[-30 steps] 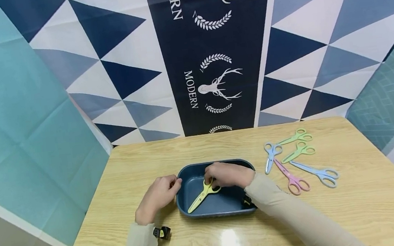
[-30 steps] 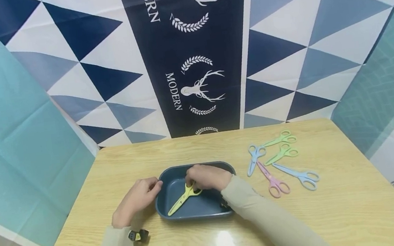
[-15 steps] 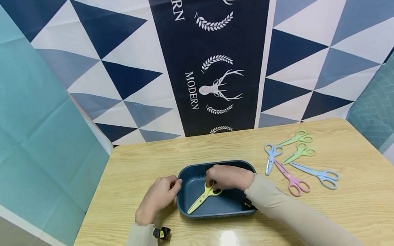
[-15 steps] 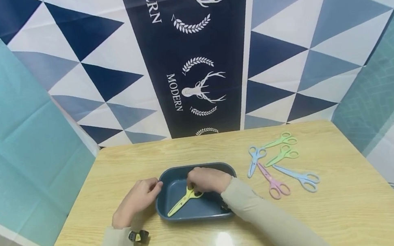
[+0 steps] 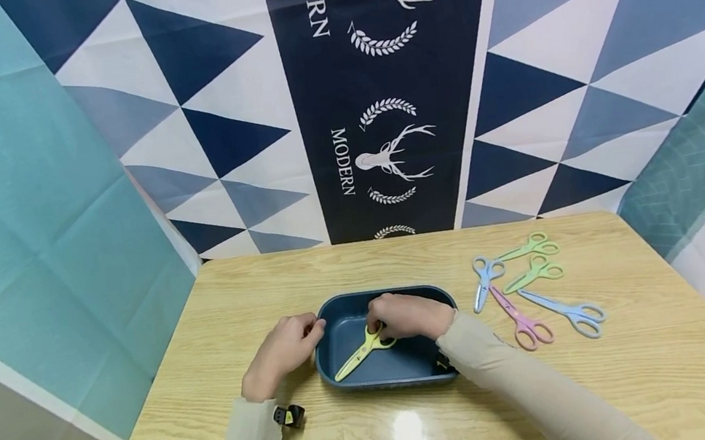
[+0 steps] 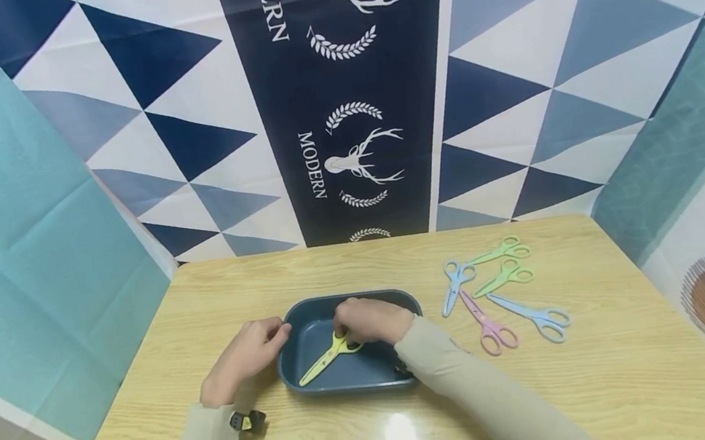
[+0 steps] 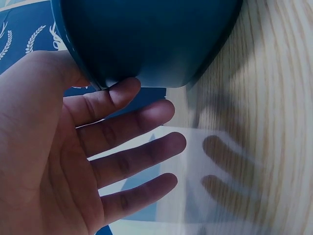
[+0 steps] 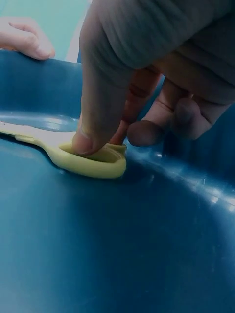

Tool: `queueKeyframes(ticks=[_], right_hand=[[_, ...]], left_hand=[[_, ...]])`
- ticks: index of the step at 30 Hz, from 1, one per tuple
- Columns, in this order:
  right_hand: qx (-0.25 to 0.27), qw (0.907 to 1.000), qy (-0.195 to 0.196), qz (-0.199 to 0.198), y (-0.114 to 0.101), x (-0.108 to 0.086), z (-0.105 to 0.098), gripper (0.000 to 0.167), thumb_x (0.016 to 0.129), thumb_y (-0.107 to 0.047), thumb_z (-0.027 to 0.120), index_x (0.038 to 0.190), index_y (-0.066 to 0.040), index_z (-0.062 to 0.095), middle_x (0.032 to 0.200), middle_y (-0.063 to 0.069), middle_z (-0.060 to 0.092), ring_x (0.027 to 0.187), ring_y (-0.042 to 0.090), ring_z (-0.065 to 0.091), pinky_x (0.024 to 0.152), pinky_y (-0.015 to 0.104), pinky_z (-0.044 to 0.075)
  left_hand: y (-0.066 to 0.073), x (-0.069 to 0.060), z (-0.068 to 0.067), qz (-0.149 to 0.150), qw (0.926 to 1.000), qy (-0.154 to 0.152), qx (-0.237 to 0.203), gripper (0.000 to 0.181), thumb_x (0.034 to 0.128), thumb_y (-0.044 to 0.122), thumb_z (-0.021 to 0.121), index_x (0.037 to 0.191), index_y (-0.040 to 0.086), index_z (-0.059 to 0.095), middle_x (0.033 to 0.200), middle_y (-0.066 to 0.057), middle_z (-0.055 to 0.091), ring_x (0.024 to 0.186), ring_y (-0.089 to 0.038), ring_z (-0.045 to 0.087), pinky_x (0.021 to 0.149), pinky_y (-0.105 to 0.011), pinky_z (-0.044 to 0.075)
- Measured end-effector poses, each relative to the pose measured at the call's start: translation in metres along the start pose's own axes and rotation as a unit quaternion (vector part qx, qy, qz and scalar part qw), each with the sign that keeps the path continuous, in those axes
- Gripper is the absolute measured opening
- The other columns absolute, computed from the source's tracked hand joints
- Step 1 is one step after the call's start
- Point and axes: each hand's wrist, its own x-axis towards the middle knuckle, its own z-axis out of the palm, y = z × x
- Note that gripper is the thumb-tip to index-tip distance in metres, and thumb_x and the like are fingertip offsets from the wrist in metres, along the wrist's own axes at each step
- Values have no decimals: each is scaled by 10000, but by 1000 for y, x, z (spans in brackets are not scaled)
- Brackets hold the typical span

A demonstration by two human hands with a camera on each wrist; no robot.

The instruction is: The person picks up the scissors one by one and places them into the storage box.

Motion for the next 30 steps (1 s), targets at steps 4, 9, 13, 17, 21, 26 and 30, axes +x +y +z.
queueKeyframes(ticks=[4,9,13,17,21,26,30], right_hand=[[81,9999,-6,65,-2,0,-2,105,906,-94,788,1008,-120,798,985,17,701,842,70,616,721,200,520],[199,9997,-18,156,-5,-2,-7,124,917,-115,780,1041,-112,783,1009,31,702,866,94,630,733,219,526],[328,9991,-21,249,-7,-4,-12,151,936,-128,759,1084,-103,775,1053,46,707,905,120,642,749,247,535],[525,9982,51,269,-8,-6,-16,170,946,-117,742,1112,-84,762,1060,71,711,890,141,634,752,279,533],[663,9973,265,150,-6,-11,-18,195,944,-109,739,1135,-69,751,1052,85,714,867,160,624,763,305,534],[736,9960,501,100,-5,-19,-22,256,953,-134,734,1194,-48,731,1094,82,709,951,200,654,828,337,546],[813,9945,642,134,-5,-26,-29,284,959,-151,734,1216,-33,719,1105,95,710,970,213,659,851,346,548]], left_hand=[[-1,0,0,-12,10000,-4,9,354,1073,293,545,734,191,541,616,57,434,532,-80,441,546,-229,363],[-1,0,1,-9,10000,2,2,350,1072,291,548,738,189,544,621,55,442,536,-83,446,548,-231,365],[-2,0,1,-21,10000,8,-4,349,1073,291,547,739,189,545,622,55,443,536,-84,449,546,-231,364],[-1,-1,1,-38,10000,3,8,351,1075,292,543,740,188,547,619,54,444,530,-86,449,542,-232,364],[1,-1,1,-51,10000,-1,18,349,1075,288,543,741,187,550,620,53,448,532,-87,451,542,-232,366],[3,-1,1,-37,10000,-8,62,350,1075,287,541,741,184,549,620,50,446,534,-88,447,546,-233,365],[4,-2,1,-59,10000,-13,80,362,1075,288,537,728,186,543,611,49,443,524,-90,440,544,-235,364]])
